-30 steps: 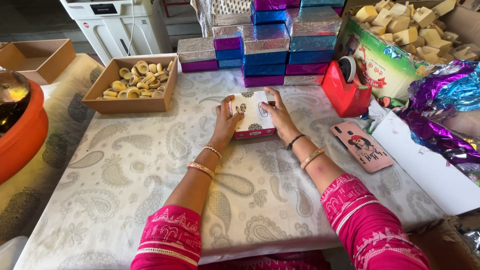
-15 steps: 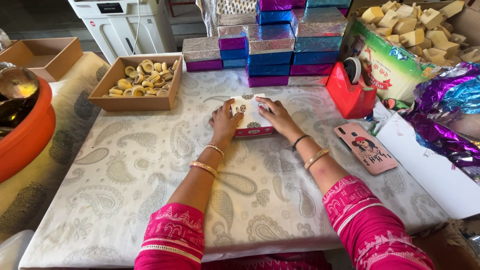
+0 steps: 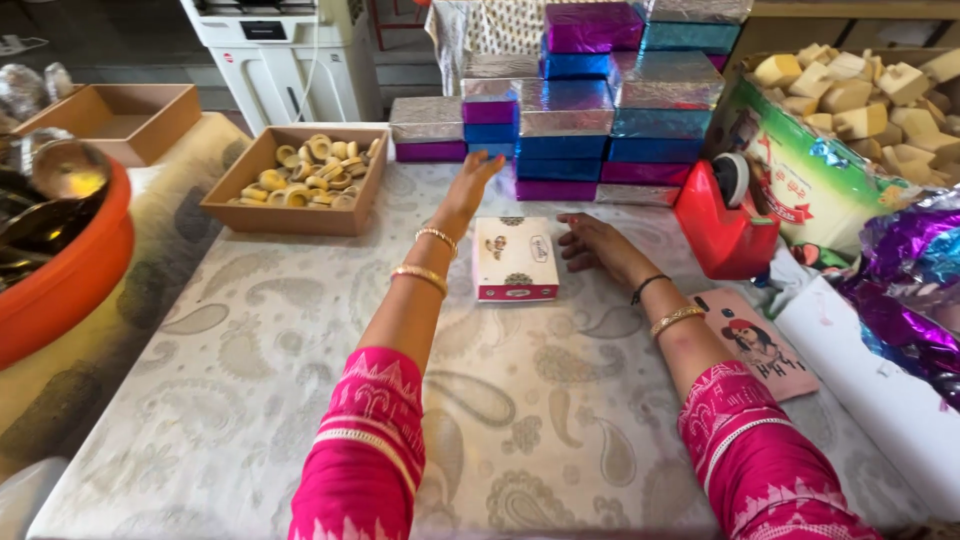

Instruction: The recorder is seen packing small gift boxes with sweets and wrapping them in decorative foil.

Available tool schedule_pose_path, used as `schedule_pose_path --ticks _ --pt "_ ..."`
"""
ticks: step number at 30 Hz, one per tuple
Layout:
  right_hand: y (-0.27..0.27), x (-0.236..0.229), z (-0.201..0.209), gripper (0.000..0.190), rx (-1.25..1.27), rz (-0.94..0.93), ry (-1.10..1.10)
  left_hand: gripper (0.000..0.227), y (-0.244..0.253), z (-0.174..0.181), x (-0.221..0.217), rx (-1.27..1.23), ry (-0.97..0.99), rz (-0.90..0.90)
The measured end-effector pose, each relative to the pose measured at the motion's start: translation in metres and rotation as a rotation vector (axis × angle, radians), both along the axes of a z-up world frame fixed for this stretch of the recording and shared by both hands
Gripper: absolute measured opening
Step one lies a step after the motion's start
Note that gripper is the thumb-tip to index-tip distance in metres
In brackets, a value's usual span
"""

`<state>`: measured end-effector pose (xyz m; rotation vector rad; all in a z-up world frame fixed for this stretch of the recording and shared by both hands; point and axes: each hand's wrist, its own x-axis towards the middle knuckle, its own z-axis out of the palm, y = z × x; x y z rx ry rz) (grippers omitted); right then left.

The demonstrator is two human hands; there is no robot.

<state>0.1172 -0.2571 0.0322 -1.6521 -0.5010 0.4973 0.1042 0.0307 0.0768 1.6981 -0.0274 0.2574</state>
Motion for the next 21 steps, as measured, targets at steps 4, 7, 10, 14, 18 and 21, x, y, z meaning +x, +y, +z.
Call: schedule_pose_path --ticks 4,7,10,14,18,21 --pt "-0.001 0.000 -0.006 0.056 0.031 0.007 -0.007 0.098 -0.011 -0.009 0.056 -0.062 -0.036 -0.098" --pt "-0.002 -0.002 -0.005 0.052 0.046 0.023 -0.022 0.103 -0.021 -0.015 0.091 -0.019 0.010 0.028" --pt "-0.003 -0.003 -0.003 0.051 0.074 0.040 -0.010 0.108 -0.035 -0.021 0.110 -0.078 0.086 -0.021" --pt "-0.003 -0.003 0.005 0.052 0.044 0.064 -0.001 0.111 -0.058 -0.024 0.121 -0.253 0.085 -0.033" --pt "-0.001 -0.002 0.005 0.052 -0.013 0.061 0.042 0.115 -0.064 -0.032 0.135 -0.266 0.078 0.057" --pt "-0.001 0.000 0.005 0.050 -0.026 0.071 0.026 0.115 -0.073 -0.018 0.123 -0.200 0.133 0.148"
